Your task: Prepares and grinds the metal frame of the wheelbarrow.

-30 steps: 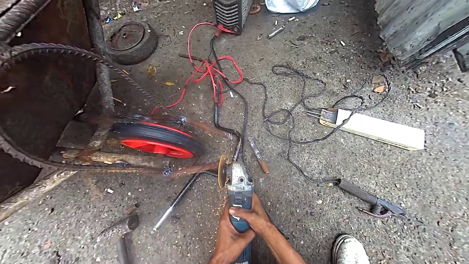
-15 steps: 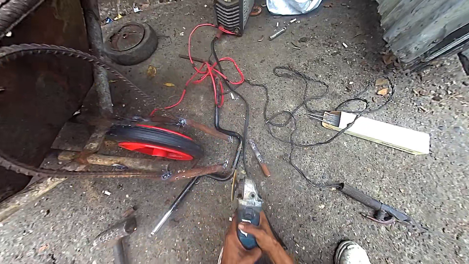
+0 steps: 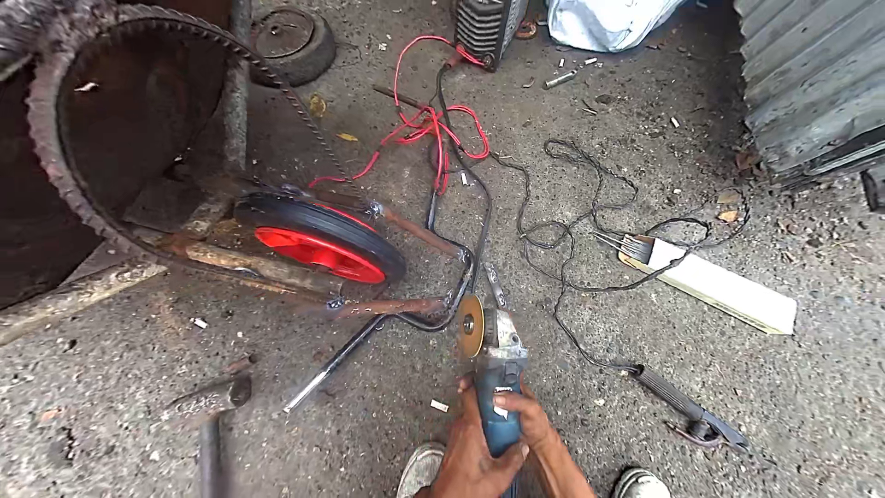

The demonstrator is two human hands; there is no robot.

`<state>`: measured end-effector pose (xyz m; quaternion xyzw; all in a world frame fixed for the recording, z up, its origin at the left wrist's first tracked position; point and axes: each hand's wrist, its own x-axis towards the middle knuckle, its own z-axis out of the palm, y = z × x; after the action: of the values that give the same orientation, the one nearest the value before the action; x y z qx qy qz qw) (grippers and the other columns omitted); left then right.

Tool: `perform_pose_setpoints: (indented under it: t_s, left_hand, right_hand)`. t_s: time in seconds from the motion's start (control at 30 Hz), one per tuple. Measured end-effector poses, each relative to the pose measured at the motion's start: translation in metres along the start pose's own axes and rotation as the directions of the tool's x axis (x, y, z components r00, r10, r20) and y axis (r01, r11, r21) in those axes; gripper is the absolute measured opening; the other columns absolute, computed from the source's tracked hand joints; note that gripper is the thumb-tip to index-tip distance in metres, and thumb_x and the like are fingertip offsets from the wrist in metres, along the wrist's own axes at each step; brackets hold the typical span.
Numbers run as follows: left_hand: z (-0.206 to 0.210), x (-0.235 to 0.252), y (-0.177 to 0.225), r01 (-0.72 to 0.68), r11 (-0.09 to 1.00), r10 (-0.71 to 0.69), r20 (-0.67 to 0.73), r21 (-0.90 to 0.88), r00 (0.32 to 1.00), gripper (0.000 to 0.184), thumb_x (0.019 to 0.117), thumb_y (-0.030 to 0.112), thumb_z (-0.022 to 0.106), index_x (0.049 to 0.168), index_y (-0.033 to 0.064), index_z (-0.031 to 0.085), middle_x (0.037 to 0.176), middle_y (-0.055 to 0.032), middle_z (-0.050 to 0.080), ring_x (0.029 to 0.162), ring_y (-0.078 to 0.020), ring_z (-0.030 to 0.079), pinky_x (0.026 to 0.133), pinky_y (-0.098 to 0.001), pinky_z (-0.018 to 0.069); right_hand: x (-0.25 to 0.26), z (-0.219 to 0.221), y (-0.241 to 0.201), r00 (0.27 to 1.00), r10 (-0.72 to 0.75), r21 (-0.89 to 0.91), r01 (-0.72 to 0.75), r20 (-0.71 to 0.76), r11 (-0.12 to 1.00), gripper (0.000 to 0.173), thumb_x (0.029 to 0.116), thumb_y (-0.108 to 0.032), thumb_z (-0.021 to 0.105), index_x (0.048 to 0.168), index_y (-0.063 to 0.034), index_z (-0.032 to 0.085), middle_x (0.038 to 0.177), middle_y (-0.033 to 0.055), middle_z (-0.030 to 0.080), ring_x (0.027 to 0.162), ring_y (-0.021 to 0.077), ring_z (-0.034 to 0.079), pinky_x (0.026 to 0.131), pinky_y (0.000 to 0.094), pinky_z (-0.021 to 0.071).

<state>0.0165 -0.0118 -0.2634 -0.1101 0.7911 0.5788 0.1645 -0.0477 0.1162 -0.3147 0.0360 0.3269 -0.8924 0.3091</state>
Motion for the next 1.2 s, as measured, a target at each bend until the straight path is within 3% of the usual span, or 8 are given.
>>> perform_pose_setpoints:
  t_s: [0.1, 0.27, 0.43, 0.67, 0.87, 0.97, 1.0, 1.2]
  left_hand:
    - [-0.006, -0.004, 0.007, -0.021, 0.999, 0.023, 0.061, -0.034, 0.998, 0.1, 0.076, 0.037, 0.086, 0.149, -0.0077, 0.035, 0.128, -0.0187, 0.064, 0.114, -0.0196, 0.067, 0.1, -0.0376, 0.0562]
    - [-0.087, -0.027, 0.186, 0.405, 0.914, -0.395, 0.197, -0.01, 0.897, 0.06, 0.0912, -0.002, 0.069, 0.146, -0.0069, 0.044, 0.135, -0.0198, 0.061, 0.126, -0.0235, 0.062, 0.11, -0.0359, 0.0471]
    - [-0.107, -0.029, 0.214, 0.511, 0.856, -0.494, 0.173, -0.075, 0.852, 0.027, 0.1013, -0.006, 0.05, 0.128, -0.0101, 0.056, 0.115, -0.0191, 0.067, 0.108, -0.0221, 0.067, 0.098, -0.0322, 0.0514]
    - [-0.119, -0.021, 0.253, 0.552, 0.832, -0.554, 0.028, 0.056, 0.832, 0.031, 0.1001, -0.006, 0.054, 0.131, -0.0108, 0.054, 0.118, -0.0214, 0.065, 0.111, -0.0244, 0.064, 0.099, -0.0327, 0.0489]
    - [-0.093, -0.022, 0.193, 0.454, 0.886, -0.462, 0.257, 0.093, 0.849, 0.056, 0.0969, 0.0, 0.063, 0.148, -0.006, 0.041, 0.129, -0.0198, 0.063, 0.122, -0.0269, 0.063, 0.106, -0.0373, 0.0489]
    - [-0.031, -0.003, 0.036, 0.077, 0.979, 0.003, 0.391, -0.188, 0.92, 0.094, 0.0878, 0.029, 0.08, 0.151, -0.01, 0.023, 0.13, -0.0204, 0.063, 0.119, -0.0236, 0.066, 0.103, -0.0366, 0.0557]
    - [-0.009, 0.007, 0.003, 0.057, 0.967, 0.043, 0.384, -0.246, 0.922, 0.106, 0.0827, 0.041, 0.084, 0.152, -0.0069, 0.019, 0.13, -0.0168, 0.064, 0.119, -0.0189, 0.066, 0.103, -0.0358, 0.0564]
    - [0.035, 0.046, 0.021, 0.16, 0.961, -0.124, 0.166, -0.227, 0.978, 0.106, 0.0773, 0.041, 0.088, 0.149, -0.0031, 0.023, 0.127, -0.0137, 0.063, 0.117, -0.0145, 0.066, 0.103, -0.0342, 0.0551]
  right_hand:
    - [-0.002, -0.01, 0.003, 0.998, 0.021, 0.101, -0.026, 0.058, 0.995, 0.052, 0.0819, -0.029, 0.08, 0.123, -0.0018, 0.065, 0.116, 0.0235, 0.071, 0.103, 0.033, 0.071, 0.091, 0.0489, 0.058]
    - [-0.011, -0.015, 0.005, 0.999, 0.005, 0.176, 0.004, -0.053, 0.984, 0.049, 0.0802, -0.033, 0.08, 0.117, -0.0028, 0.072, 0.112, 0.022, 0.073, 0.101, 0.032, 0.073, 0.089, 0.0476, 0.0594]
    - [-0.017, -0.022, -0.002, 0.997, -0.051, 0.234, 0.063, -0.057, 0.97, 0.045, 0.0808, -0.028, 0.08, 0.116, -0.0017, 0.071, 0.104, 0.0178, 0.072, 0.096, 0.0295, 0.072, 0.089, 0.0462, 0.0586]
    - [-0.026, -0.024, -0.016, 0.998, -0.067, 0.28, 0.065, -0.005, 0.958, 0.044, 0.0812, -0.027, 0.08, 0.116, -0.0021, 0.071, 0.104, 0.0168, 0.073, 0.092, 0.0283, 0.073, 0.082, 0.0446, 0.0608]
    - [-0.014, -0.029, -0.023, 0.991, 0.048, 0.217, -0.075, 0.127, 0.973, 0.045, 0.0822, -0.027, 0.079, 0.118, -0.0021, 0.068, 0.102, 0.0164, 0.072, 0.089, 0.0273, 0.072, 0.079, 0.0433, 0.0609]
    - [0.004, -0.033, -0.031, 0.971, 0.121, 0.132, -0.15, 0.207, 0.98, 0.047, 0.0796, -0.031, 0.081, 0.115, -0.0044, 0.066, 0.098, 0.0139, 0.072, 0.084, 0.0258, 0.071, 0.075, 0.0425, 0.0602]
    - [0.01, -0.034, -0.035, 0.965, 0.143, 0.109, -0.17, 0.219, 0.979, 0.047, 0.0789, -0.031, 0.081, 0.115, -0.0046, 0.065, 0.097, 0.014, 0.072, 0.083, 0.026, 0.071, 0.074, 0.0428, 0.0605]
    - [0.05, -0.052, -0.067, 0.906, 0.257, 0.022, -0.28, 0.335, 0.96, 0.043, 0.0798, -0.032, 0.078, 0.111, -0.0067, 0.065, 0.094, 0.0126, 0.071, 0.08, 0.024, 0.071, 0.072, 0.0402, 0.0597]
